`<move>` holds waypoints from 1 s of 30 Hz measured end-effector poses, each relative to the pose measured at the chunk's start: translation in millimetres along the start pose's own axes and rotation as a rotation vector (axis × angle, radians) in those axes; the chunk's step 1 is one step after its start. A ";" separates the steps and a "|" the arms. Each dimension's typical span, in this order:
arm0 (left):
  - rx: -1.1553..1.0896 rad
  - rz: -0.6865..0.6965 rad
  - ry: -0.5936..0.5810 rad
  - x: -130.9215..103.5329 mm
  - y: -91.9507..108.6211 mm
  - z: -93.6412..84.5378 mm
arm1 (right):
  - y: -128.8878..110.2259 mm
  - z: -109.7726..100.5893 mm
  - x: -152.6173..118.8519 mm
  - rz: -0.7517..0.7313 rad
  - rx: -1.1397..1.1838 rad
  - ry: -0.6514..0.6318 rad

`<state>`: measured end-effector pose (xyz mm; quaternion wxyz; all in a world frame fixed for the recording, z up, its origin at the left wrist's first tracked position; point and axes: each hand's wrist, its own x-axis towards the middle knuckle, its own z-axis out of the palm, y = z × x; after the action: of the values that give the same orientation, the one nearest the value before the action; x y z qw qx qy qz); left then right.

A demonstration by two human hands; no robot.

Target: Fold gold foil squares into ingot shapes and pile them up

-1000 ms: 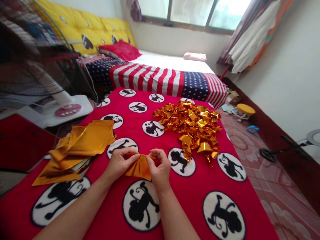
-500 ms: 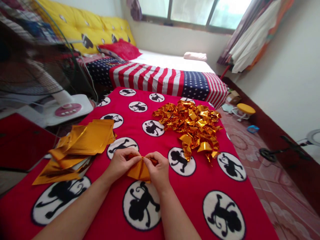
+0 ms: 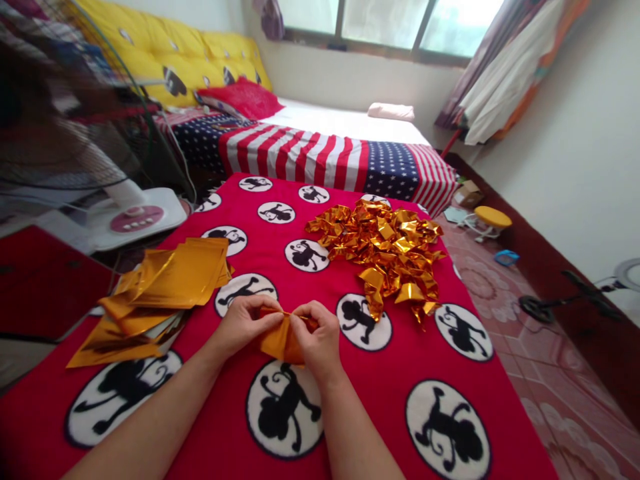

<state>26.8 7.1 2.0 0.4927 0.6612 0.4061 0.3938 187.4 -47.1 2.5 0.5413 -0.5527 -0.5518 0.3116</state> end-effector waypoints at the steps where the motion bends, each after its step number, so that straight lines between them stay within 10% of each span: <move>1: 0.026 0.017 -0.019 -0.4 1.1 -0.3 | -0.6 0.0 0.0 0.002 -0.004 -0.015; 30: 0.297 0.152 0.009 -4.7 8.2 0.9 | -0.6 0.1 1.2 0.020 0.015 -0.132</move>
<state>27.2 0.9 9.3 0.3566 0.7538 0.4106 0.3687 187.4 -46.0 3.3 0.5048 -0.5323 -0.5785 0.3566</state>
